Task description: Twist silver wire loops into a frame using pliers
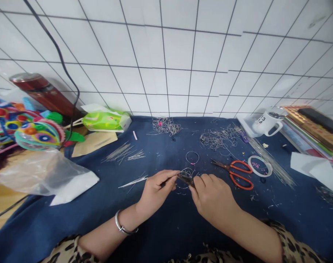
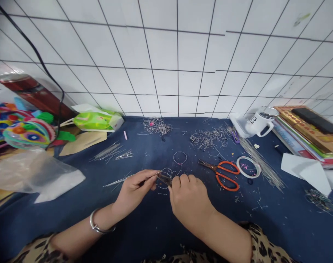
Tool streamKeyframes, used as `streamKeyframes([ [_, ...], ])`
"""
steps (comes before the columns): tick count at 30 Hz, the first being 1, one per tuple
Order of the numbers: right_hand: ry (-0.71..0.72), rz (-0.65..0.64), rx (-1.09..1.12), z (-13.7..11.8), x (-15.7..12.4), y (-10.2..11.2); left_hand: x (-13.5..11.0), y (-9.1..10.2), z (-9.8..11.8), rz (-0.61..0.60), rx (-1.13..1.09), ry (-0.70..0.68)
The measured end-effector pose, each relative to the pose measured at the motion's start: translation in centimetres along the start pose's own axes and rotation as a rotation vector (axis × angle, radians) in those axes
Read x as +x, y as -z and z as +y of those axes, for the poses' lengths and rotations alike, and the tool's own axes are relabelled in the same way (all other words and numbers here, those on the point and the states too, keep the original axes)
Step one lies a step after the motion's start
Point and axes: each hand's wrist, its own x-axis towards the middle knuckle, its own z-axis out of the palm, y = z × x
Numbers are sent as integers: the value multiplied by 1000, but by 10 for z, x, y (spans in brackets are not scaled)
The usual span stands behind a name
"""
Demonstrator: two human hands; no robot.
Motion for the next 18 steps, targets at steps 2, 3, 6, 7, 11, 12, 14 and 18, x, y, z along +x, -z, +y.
streamKeyframes([
  [2,6,8,2,0,2,0,1,0,0,8,-2,4],
  [3,7,10,1,0,2,0,1,0,0,7,-2,8],
  [6,1,11,-7,1,3,-1,2,0,0,3,-5,18],
  [7,-1,8,-9,1,3,-2,2,0,-1,-2,-4,23],
  [11,1,-6,-19,2,4,-5,2,0,-4,-25,11,44],
  [12,5,-7,-21,2,4,-5,2,0,-4,-32,14,49],
  [14,16,-10,-26,3,4,-7,2,-1,-6,-45,18,61],
  [18,40,-11,-38,5,4,-9,4,-1,-6,-75,34,96],
])
